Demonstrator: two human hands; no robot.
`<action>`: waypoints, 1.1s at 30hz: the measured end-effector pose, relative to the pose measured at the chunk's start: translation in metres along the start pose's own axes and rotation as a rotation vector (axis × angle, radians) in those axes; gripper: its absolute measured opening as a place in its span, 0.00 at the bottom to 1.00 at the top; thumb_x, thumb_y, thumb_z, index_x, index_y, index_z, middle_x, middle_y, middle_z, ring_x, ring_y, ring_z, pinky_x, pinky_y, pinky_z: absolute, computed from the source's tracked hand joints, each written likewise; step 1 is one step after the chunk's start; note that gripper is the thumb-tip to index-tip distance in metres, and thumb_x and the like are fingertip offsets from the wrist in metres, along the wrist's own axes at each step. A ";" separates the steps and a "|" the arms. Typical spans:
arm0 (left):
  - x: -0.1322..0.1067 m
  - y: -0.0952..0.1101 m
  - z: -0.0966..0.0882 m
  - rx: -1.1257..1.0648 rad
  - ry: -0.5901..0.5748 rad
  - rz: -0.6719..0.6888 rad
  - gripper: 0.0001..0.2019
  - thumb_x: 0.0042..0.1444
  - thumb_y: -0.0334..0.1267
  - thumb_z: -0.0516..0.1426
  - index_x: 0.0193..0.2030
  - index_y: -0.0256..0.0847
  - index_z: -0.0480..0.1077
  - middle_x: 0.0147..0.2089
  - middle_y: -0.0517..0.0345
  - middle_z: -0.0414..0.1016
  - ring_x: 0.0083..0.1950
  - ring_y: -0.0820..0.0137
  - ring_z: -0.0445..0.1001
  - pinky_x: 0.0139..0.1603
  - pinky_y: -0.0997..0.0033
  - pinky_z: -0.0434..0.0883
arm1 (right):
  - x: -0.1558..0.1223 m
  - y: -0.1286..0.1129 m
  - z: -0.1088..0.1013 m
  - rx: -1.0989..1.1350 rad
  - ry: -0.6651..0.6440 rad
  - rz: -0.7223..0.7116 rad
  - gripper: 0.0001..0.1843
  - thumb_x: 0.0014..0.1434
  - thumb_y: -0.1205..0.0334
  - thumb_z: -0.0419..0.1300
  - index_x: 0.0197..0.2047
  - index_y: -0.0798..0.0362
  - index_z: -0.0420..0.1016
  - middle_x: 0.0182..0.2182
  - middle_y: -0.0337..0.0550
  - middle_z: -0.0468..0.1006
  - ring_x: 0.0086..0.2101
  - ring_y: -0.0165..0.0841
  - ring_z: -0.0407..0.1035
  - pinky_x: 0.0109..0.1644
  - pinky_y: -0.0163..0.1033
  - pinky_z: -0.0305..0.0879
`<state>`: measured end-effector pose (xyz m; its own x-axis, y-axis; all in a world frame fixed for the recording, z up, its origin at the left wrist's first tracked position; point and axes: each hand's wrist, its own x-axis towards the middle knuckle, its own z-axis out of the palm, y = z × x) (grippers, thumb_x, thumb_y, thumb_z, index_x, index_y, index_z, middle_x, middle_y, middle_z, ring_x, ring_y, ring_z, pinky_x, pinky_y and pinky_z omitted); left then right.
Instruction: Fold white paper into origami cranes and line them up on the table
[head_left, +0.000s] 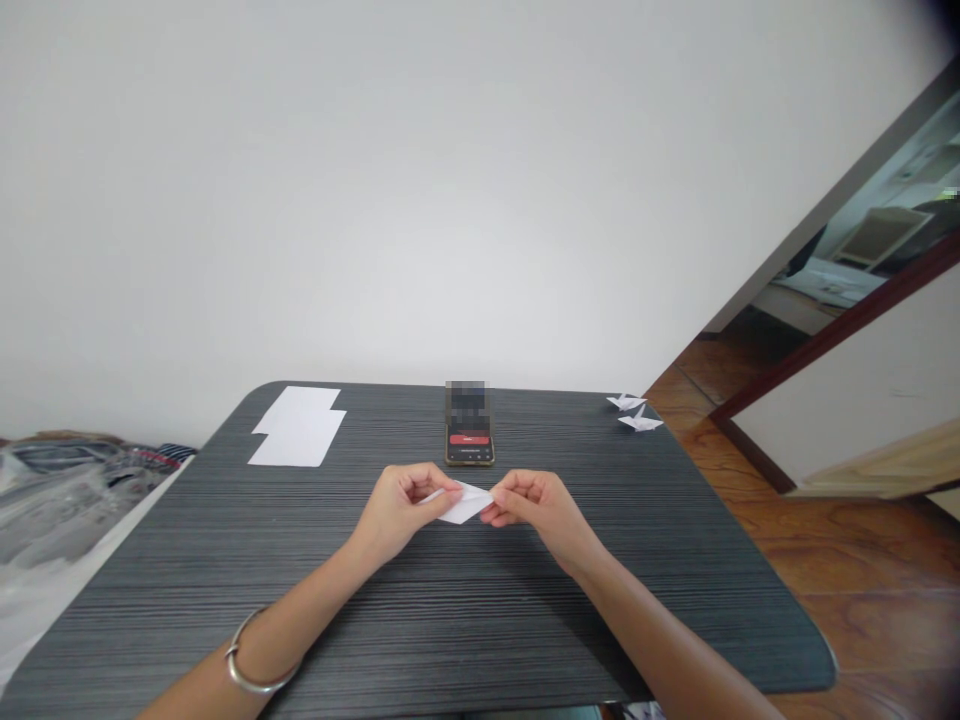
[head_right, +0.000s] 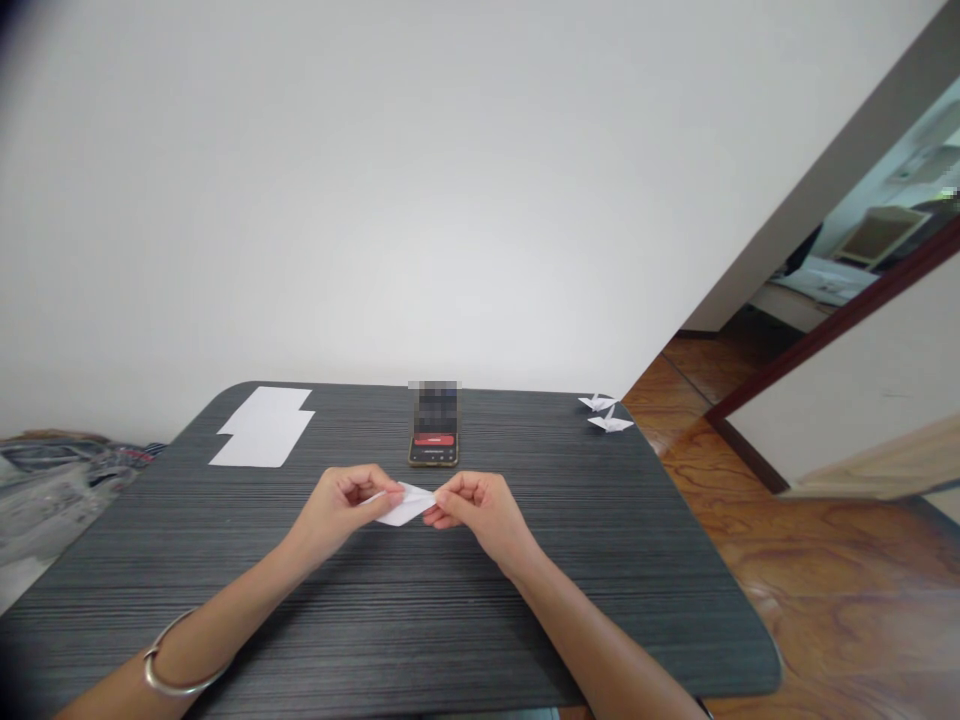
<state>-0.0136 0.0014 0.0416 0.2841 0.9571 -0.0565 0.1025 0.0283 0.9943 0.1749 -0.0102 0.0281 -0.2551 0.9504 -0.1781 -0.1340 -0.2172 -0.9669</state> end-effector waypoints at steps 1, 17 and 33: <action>0.000 0.000 0.001 -0.003 -0.009 -0.001 0.08 0.43 0.37 0.62 0.25 0.34 0.72 0.24 0.57 0.75 0.24 0.74 0.69 0.26 0.78 0.64 | 0.000 0.000 0.000 -0.004 -0.013 -0.001 0.14 0.44 0.54 0.66 0.26 0.58 0.75 0.22 0.44 0.79 0.24 0.30 0.73 0.30 0.34 0.70; 0.001 -0.005 0.006 -0.210 -0.101 -0.041 0.10 0.46 0.39 0.61 0.28 0.34 0.66 0.24 0.62 0.70 0.25 0.77 0.67 0.26 0.79 0.61 | 0.002 0.010 0.009 -0.050 0.033 -0.060 0.12 0.43 0.56 0.66 0.24 0.57 0.75 0.19 0.41 0.78 0.21 0.29 0.72 0.27 0.33 0.70; -0.003 -0.002 0.006 -0.134 -0.103 -0.039 0.11 0.46 0.40 0.60 0.28 0.34 0.66 0.22 0.61 0.70 0.23 0.77 0.66 0.25 0.78 0.61 | 0.004 0.011 0.013 -0.043 0.018 -0.003 0.13 0.39 0.56 0.68 0.24 0.57 0.75 0.18 0.39 0.77 0.20 0.29 0.72 0.26 0.33 0.69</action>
<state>-0.0091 -0.0030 0.0393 0.3793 0.9201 -0.0977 -0.0109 0.1101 0.9939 0.1596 -0.0118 0.0195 -0.2378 0.9548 -0.1785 -0.0929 -0.2053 -0.9743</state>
